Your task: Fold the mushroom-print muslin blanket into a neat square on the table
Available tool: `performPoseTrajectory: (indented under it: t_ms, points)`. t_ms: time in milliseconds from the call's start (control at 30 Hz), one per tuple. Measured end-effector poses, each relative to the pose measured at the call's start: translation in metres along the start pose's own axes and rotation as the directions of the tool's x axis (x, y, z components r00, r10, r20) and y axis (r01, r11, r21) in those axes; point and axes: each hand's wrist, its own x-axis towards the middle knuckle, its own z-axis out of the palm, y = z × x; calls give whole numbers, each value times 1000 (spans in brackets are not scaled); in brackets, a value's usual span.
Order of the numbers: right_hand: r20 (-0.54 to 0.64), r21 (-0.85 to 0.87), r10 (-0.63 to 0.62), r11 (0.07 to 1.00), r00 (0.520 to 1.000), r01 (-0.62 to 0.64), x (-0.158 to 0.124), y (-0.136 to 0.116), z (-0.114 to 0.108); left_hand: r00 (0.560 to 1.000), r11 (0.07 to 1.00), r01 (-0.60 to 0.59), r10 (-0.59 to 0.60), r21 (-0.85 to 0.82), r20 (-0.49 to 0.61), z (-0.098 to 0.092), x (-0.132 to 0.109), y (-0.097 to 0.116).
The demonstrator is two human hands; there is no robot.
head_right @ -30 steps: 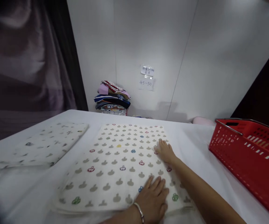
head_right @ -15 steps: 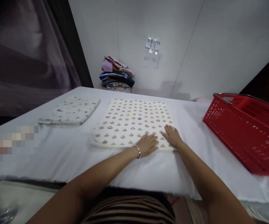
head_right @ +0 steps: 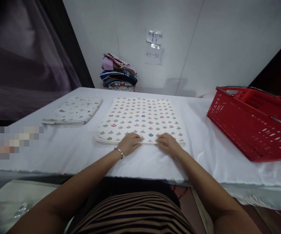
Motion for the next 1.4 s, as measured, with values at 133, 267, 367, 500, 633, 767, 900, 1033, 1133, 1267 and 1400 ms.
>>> performPoseTrajectory:
  t_ms: [133, 267, 367, 500, 633, 767, 900, 1033, 1133, 1267, 1400]
  points:
    - [-48, -101, -62, 993, 997, 57, 2, 1, 8, 1000, 1000, 25, -25, -11, -9, 4, 10, 3]
    - [-149, -92, -77, 994, 986, 64, 2, 3, 16, 997, 999, 29, -32, -42, -75, 8, 12, 1]
    - [-202, -90, -77, 994, 976, 59, 2, 1, 19, 994, 1000, 7, -10, -29, -108, 10, 12, 1]
    - [-215, -129, -99, 989, 972, 72, 2, 0, 20, 992, 997, -73, 75, 29, -97, 12, 14, 5]
    - [-225, -152, -103, 986, 969, 70, 2, 1, 22, 988, 984, -133, 140, 115, -58, 13, 18, 11]
    - [-233, -161, -107, 984, 966, 70, 3, 1, 23, 985, 972, -161, 168, 173, -27, 13, 20, 17]
    - [-218, -174, -112, 982, 970, 75, 4, 1, 23, 993, 976, -113, 118, 188, -15, 14, 25, 21]
    - [-221, -166, -121, 983, 968, 85, 3, 2, 24, 995, 973, -97, 96, 210, 16, 16, 32, 23]
    - [-222, -154, -132, 983, 966, 99, 1, 1, 24, 990, 961, -141, 144, 237, 6, 18, 34, 24]
    - [-168, -167, -141, 979, 976, 113, 0, -4, 23, 982, 970, -140, 162, 197, -100, 19, 28, 26]
    - [-127, -228, -147, 967, 981, 115, 1, -9, 22, 976, 971, -157, 180, 179, -121, 18, 24, 26]
